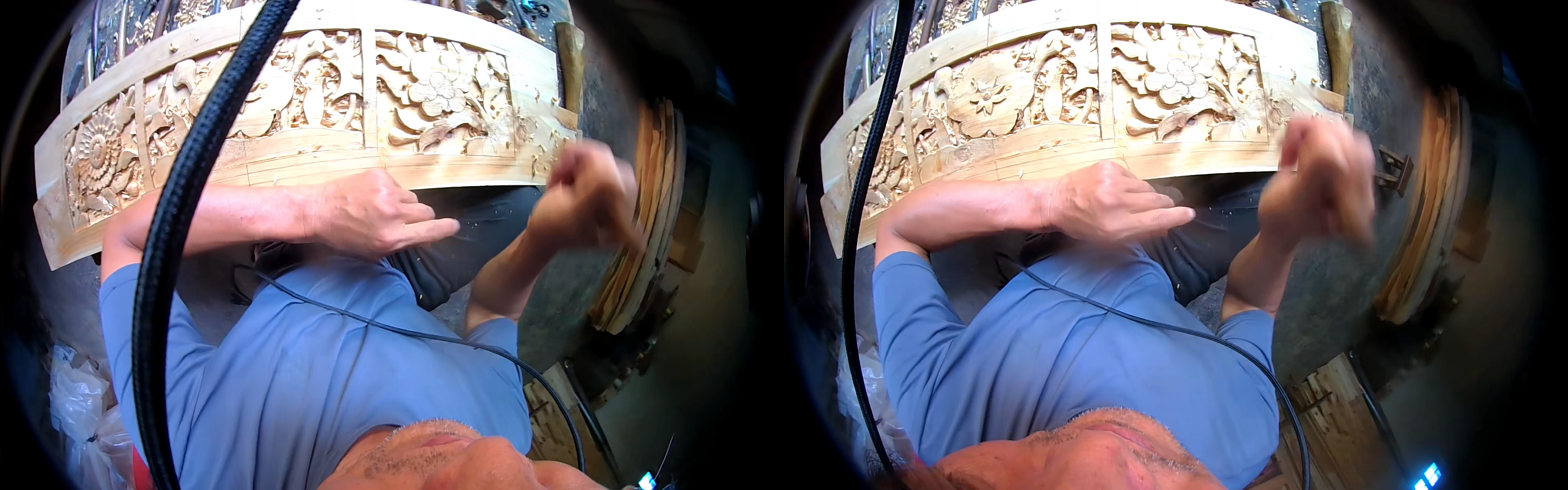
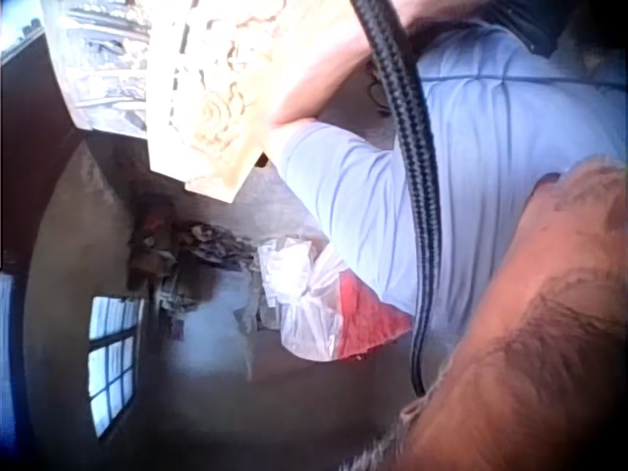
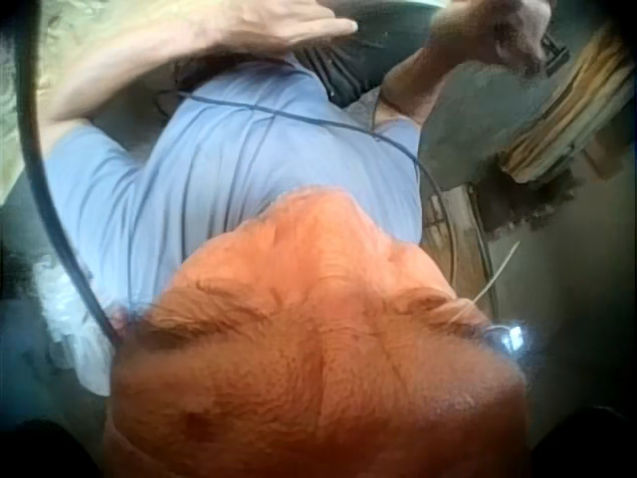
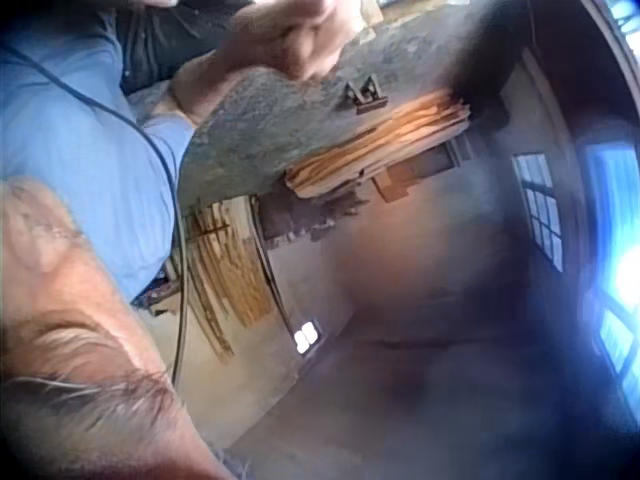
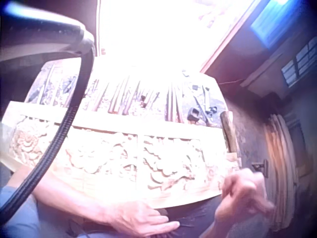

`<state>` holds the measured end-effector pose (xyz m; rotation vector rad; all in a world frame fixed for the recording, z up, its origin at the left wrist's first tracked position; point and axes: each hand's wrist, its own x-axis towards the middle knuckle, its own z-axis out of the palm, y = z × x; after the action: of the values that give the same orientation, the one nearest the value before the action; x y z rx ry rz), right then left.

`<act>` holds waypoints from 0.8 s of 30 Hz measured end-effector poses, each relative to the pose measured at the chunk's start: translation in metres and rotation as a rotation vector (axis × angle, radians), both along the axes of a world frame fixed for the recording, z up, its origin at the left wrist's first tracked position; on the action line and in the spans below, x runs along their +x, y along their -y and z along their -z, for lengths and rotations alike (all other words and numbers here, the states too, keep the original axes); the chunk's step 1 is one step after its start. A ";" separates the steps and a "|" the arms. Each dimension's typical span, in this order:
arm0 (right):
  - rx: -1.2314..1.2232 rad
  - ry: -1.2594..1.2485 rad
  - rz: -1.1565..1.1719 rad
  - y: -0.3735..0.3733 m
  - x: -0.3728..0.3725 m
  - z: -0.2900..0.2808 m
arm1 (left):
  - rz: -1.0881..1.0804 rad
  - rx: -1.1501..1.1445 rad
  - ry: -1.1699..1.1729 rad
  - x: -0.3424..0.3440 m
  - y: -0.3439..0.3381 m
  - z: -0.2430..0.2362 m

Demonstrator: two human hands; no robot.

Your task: The person carves intricate floral patterns into a wooden panel using a chisel and a wooden mallet. They frequently pick up and switch between various chisels from a tool rack on the table and tap the tools with the mallet to remove wood chips.

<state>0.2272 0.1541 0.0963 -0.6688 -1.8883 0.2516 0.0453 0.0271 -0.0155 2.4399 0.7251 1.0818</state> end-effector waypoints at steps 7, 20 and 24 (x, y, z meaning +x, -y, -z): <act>-0.042 0.654 0.209 -0.090 -0.006 0.063 | 0.006 0.196 -0.083 0.000 0.006 0.000; 0.211 0.667 0.262 -0.104 0.008 0.090 | -0.004 0.080 -0.067 -0.004 0.003 -0.008; 0.154 0.657 0.246 -0.098 0.006 0.090 | -0.227 0.074 -0.125 -0.006 -0.001 -0.024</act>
<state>0.2332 0.2526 0.0061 -0.9435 -2.3805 -0.3094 0.0390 0.0283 0.0084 2.5534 1.0400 1.0604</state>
